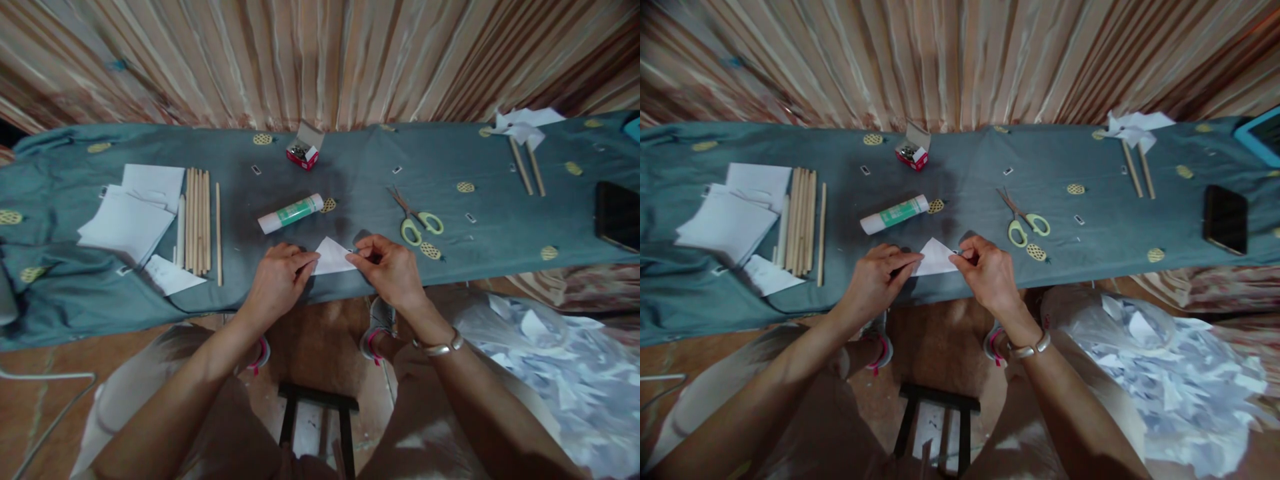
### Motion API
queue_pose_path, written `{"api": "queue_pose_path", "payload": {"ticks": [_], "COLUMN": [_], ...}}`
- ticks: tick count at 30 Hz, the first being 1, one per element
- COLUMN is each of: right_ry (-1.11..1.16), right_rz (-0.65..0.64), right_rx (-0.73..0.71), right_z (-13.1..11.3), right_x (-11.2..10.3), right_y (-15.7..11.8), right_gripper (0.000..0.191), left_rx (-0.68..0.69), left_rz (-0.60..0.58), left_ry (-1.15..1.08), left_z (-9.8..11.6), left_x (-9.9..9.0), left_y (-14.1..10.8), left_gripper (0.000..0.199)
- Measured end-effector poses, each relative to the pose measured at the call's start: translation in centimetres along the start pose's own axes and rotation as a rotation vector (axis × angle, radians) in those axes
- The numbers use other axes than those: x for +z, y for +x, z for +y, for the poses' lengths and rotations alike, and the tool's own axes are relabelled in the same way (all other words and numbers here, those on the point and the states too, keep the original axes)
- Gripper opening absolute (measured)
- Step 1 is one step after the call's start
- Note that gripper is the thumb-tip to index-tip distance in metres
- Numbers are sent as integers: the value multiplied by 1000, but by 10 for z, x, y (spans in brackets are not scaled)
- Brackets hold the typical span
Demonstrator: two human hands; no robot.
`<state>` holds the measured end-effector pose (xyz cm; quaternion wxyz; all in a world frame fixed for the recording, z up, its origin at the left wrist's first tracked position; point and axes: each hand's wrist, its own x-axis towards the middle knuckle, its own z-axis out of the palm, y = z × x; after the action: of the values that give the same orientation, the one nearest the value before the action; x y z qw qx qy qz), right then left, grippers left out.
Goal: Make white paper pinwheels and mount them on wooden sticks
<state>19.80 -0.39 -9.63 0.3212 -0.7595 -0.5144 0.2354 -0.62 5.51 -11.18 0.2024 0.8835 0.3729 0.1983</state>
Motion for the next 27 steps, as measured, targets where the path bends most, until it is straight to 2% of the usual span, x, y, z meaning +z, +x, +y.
{"api": "queue_pose_path", "payload": {"ticks": [8,13,15,19,23,27], "right_ry": [-34,-69,-145,-310,-424,-484], "right_rz": [-23,-24,3,83,-20,-107], "right_rx": [36,-31,-131,-444,-646,-721], "right_z": [-5,0,1,-3,-14,-18], "right_x": [-2,-1,-1,2,13,21], "right_y": [1,0,-4,-18,-35,-44], "right_gripper": [16,17,18,26,33,34], "left_rx": [42,88,108,130,136,151], "left_rz": [-38,-28,-34,-46,-48,-51], "left_ry": [122,153,182,229,233,259], "left_z": [3,5,6,8,8,10], "left_x": [-3,-6,-7,-8,-8,-8], "left_y": [3,5,6,7,7,5], "left_gripper": [24,22,23,23,23,19]}}
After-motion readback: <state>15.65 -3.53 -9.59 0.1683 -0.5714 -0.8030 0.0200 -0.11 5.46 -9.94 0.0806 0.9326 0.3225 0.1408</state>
